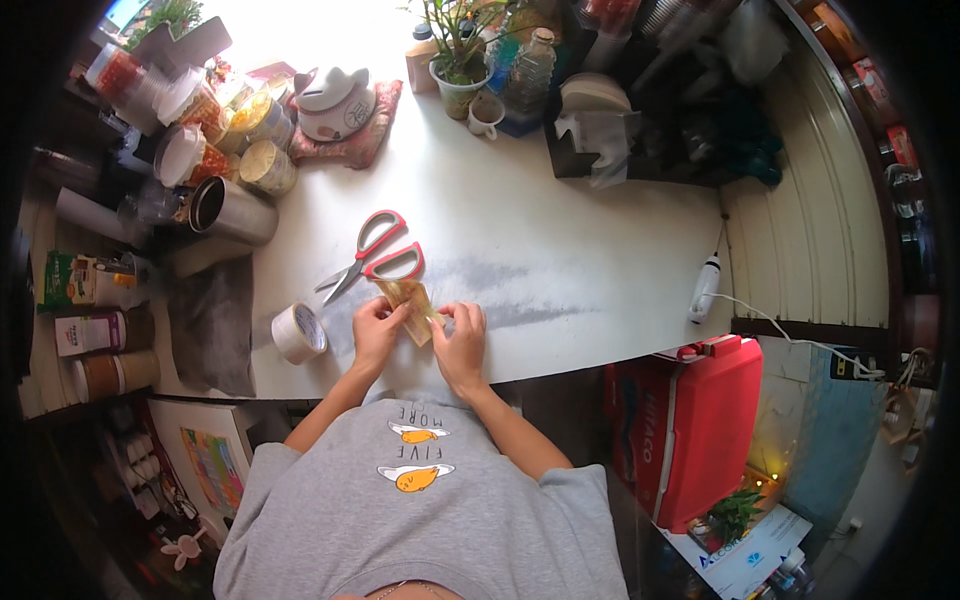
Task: The person cuts pieces of tape with scissors and applies them to both sides of a torn banknote.
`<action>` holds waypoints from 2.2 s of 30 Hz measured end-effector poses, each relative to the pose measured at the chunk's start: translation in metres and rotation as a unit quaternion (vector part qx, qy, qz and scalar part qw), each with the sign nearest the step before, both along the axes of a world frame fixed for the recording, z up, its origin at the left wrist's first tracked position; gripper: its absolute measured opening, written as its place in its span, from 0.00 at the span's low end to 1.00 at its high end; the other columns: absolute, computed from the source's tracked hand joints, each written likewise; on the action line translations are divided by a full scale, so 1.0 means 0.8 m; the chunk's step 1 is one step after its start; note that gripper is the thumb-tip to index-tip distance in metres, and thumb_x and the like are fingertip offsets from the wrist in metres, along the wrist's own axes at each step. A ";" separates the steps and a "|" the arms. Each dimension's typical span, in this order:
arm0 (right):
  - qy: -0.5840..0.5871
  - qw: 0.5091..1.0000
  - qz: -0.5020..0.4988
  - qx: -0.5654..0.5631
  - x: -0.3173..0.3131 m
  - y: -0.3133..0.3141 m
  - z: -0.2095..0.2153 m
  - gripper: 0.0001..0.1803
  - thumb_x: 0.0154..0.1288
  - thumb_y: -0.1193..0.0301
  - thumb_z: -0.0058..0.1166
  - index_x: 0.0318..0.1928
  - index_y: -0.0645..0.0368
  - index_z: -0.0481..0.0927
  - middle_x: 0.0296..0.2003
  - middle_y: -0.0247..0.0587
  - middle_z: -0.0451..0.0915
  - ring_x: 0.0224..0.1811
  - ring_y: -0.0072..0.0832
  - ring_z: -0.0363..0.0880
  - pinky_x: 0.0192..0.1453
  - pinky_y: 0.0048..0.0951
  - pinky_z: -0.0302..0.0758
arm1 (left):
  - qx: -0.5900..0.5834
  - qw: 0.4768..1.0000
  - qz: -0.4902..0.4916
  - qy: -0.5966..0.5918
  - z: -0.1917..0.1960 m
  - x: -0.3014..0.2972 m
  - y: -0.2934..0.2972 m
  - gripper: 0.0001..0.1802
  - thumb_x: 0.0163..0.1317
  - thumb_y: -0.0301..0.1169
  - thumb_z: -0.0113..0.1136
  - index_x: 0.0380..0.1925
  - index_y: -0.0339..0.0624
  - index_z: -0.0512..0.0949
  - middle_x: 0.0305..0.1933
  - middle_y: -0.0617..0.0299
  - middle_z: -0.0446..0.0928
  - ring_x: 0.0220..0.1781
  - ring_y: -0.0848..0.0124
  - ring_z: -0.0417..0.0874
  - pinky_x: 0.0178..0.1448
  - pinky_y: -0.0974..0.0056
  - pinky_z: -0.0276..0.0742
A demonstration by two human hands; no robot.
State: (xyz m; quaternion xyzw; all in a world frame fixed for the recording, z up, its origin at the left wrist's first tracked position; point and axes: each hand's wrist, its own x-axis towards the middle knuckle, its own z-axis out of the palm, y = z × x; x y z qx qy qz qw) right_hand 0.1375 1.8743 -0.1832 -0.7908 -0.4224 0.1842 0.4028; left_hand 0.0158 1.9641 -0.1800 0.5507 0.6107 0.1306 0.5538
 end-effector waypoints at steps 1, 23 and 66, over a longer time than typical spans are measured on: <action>0.029 0.999 -0.011 0.025 -0.003 0.000 0.012 0.12 0.52 0.75 0.64 0.37 0.59 0.78 0.39 0.40 0.73 0.42 0.33 0.72 0.43 0.31 0.72 | 0.016 0.987 0.084 -0.136 -0.023 -0.006 -0.010 0.13 0.54 0.34 0.68 0.34 0.35 0.82 0.31 0.63 0.81 0.29 0.78 0.77 0.29 0.71 0.70; 0.375 0.920 -0.109 -0.003 0.008 -0.003 -0.005 0.17 0.59 0.72 0.59 0.47 0.65 0.74 0.38 0.39 0.76 0.36 0.21 0.75 0.41 0.24 0.75 | 0.060 0.947 0.121 -0.292 0.005 0.004 -0.030 0.25 0.60 0.18 0.57 0.57 0.45 0.65 0.32 0.62 0.76 0.33 0.78 0.78 0.40 0.73 0.76; 0.042 0.964 0.212 -0.157 0.020 0.025 0.014 0.07 0.50 0.76 0.62 0.27 0.60 0.75 0.26 0.42 0.76 0.33 0.40 0.73 0.37 0.36 0.70 | 0.418 0.895 -0.155 0.017 -0.037 -0.041 -0.052 0.16 0.45 0.25 0.67 0.37 0.53 0.84 0.53 0.67 0.75 0.54 0.63 0.70 0.55 0.60 0.63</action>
